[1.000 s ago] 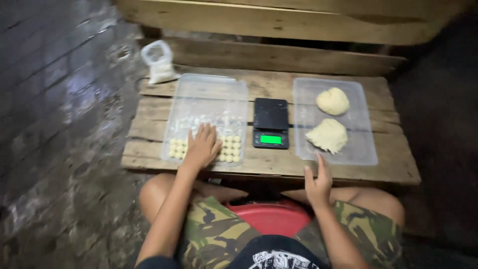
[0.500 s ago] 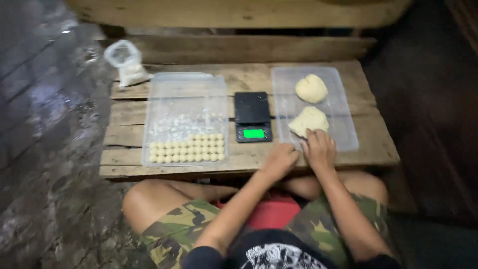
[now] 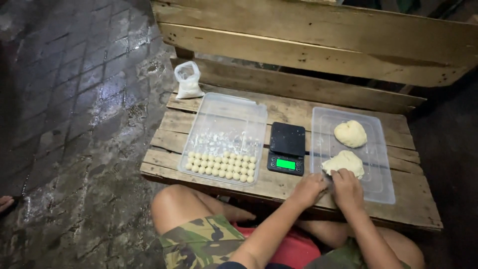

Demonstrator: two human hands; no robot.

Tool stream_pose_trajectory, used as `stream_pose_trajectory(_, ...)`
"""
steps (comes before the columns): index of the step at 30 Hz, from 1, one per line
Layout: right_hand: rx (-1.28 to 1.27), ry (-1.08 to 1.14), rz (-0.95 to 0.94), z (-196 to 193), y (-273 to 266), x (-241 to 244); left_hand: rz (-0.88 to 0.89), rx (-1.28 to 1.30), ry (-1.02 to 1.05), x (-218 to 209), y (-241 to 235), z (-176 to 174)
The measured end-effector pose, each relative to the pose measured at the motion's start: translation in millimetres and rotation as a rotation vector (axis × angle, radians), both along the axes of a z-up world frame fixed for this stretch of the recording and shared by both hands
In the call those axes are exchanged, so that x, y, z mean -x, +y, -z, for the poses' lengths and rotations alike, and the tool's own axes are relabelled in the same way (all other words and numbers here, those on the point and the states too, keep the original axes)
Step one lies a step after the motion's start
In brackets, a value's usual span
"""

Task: The person portions dough into small balls by hand, weighs each piece on a digital scale, and places the finished balls into a plastic tray. The process is repeated continuously with a large lump of dough.

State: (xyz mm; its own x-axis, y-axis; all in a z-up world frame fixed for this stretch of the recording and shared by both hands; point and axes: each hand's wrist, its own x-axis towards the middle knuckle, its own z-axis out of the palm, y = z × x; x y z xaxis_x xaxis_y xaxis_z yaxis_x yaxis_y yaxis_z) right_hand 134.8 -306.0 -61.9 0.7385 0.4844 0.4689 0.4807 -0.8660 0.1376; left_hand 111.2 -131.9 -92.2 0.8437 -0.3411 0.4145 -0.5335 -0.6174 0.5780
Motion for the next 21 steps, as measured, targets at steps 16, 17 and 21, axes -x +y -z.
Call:
stream_pose_trajectory(16,0.202,0.013,0.002,-39,17,-3,0.011,0.008,0.000,-3,1,9)
stream_pose_trajectory(17,0.224,-0.002,-0.002,-42,21,-2,0.000,0.027,-0.004,-2,1,10)
stream_pose_trajectory(21,0.205,0.055,0.002,-28,17,-5,0.003,0.013,-0.007,-10,-3,21)
